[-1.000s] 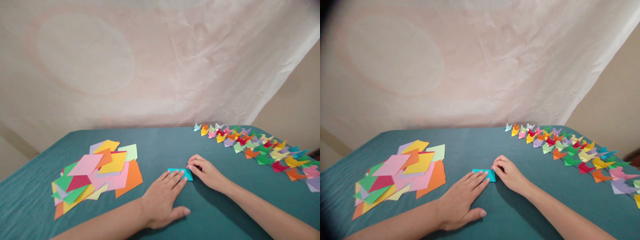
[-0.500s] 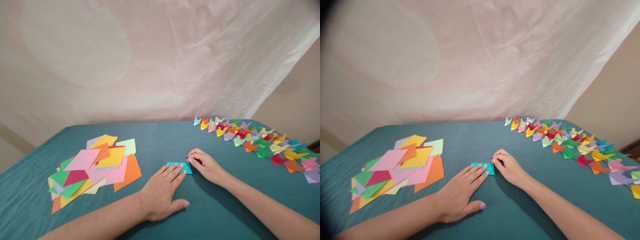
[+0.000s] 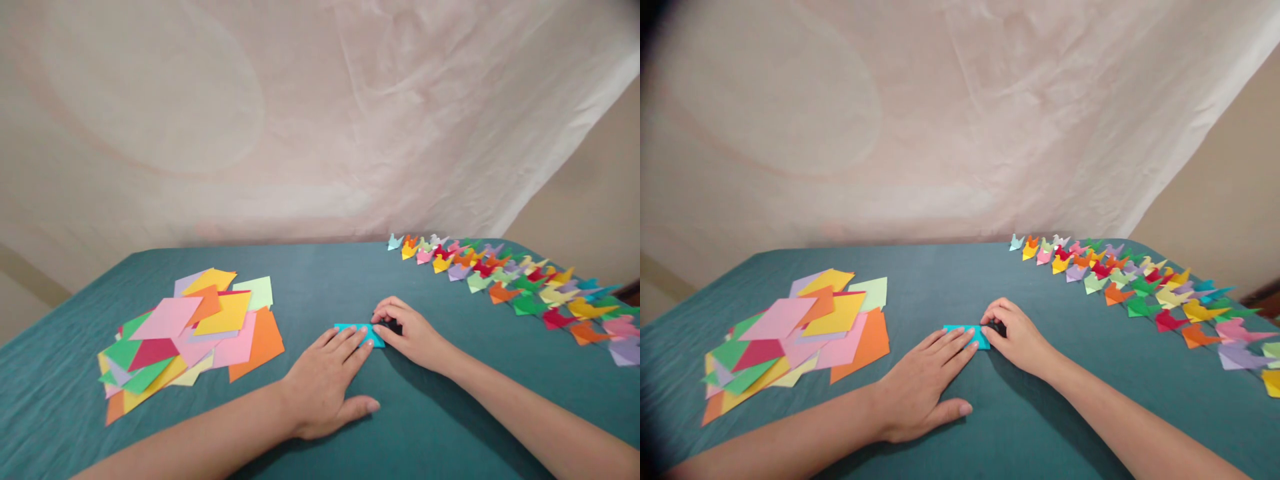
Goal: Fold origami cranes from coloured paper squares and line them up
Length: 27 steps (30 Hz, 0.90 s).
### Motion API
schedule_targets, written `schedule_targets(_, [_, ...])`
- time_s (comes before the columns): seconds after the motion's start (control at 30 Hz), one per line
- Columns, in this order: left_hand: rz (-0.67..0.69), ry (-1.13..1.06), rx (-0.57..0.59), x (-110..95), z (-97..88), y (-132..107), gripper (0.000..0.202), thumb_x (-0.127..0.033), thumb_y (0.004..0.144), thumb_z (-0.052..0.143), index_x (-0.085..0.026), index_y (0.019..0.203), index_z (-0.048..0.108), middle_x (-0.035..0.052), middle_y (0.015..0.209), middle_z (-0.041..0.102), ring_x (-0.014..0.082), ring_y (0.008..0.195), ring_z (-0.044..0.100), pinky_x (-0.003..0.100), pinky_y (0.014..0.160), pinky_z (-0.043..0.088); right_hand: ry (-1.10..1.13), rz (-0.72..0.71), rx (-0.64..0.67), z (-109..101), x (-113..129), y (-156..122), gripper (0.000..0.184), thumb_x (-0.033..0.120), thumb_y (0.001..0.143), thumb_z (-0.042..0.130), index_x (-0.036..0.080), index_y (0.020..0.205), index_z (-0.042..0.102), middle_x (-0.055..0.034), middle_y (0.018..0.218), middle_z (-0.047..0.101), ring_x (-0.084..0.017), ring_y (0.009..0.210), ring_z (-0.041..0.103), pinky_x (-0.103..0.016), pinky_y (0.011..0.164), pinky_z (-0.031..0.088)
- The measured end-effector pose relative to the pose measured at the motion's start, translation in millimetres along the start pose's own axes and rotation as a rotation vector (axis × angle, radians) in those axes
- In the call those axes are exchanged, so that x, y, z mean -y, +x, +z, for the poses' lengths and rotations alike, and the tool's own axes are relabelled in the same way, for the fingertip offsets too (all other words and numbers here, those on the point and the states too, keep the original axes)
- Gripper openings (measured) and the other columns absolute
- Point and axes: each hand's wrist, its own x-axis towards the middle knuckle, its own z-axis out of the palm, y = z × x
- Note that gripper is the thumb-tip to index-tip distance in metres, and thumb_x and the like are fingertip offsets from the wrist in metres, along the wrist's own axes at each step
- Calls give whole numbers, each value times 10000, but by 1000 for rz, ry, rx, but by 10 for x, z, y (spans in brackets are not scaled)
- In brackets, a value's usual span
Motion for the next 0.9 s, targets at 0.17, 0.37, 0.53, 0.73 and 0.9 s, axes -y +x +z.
schedule_targets(0.17, [-6, -12, -4, 0, -13, -5, 700, -617, 877, 247, -191, 1428, 172, 85, 1484, 194, 264, 1357, 179, 431, 1109, 155, 7, 0, 12, -4, 5, 6, 83, 148, 790, 551, 191, 844, 597, -39, 920, 543, -156, 849, 534, -302, 775, 428])
schedule_targets(0.37, [-16, -22, -22, 19, -15, -4, 657, -584, 891, 266, -189, 1414, 224, 94, 1468, 244, 269, 1340, 228, 427, 1097, 197, 5, 4, 10, -7, 21, 11, 76, 150, 797, 540, 188, 823, 600, -41, 914, 546, -156, 828, 534, -295, 742, 434])
schedule_targets(0.53, [-42, -2, -43, 29, -25, -3, 623, -554, 904, 269, -169, 1393, 271, 103, 1446, 295, 254, 1323, 273, 396, 1089, 223, 4, -6, 7, -5, 22, 14, 70, 156, 798, 538, 184, 816, 599, -41, 904, 547, -156, 824, 536, -300, 743, 436])
schedule_targets(0.73, [-75, 46, -67, 49, -52, 10, 582, -541, 910, 270, -178, 1361, 330, 99, 1428, 333, 250, 1301, 317, 399, 1067, 261, -2, -10, 8, -1, 17, 13, 65, 160, 800, 540, 186, 816, 597, -41, 907, 548, -155, 815, 537, -302, 726, 442])
schedule_targets(0.9, [-80, 70, -69, 66, -70, 17, 561, -543, 907, 281, -195, 1339, 369, 97, 1416, 353, 257, 1288, 335, 413, 1052, 278, -12, -20, 2, -5, 18, 12, 71, 155, 801, 540, 186, 830, 597, -45, 908, 548, -162, 841, 535, -314, 752, 443])
